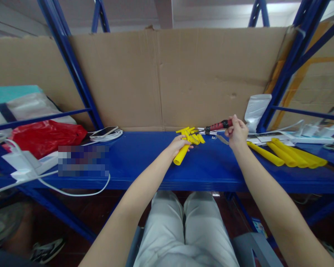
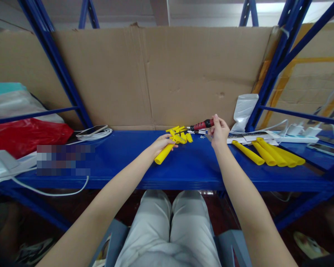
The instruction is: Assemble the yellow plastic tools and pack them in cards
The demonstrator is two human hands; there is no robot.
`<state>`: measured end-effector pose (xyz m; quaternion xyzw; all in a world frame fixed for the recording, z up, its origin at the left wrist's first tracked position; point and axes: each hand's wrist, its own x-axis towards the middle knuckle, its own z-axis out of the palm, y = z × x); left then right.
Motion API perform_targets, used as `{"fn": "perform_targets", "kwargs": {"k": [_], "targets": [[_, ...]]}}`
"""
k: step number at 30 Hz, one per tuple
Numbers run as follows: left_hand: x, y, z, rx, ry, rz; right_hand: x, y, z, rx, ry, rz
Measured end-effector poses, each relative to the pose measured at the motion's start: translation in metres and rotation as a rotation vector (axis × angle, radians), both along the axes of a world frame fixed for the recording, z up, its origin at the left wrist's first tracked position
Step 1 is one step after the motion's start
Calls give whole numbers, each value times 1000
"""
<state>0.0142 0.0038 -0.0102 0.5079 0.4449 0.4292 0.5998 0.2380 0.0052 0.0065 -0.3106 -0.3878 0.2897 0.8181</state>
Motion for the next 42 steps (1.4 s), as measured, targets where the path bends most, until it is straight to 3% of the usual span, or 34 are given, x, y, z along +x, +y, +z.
{"fn": "perform_targets", "kwargs": {"k": [7, 22, 33, 42], "targets": [[0, 2, -1, -6, 20, 0, -5, -13, 10, -131, 78, 187], [-2, 9, -5, 3, 20, -36, 3, -1, 3, -177, 138, 131], [-2, 4, 0, -18, 38, -29, -1, -12, 6, -146, 65, 299], [-1, 6, -3, -20, 50, -35, 1, -6, 4, -179, 143, 212]]}}
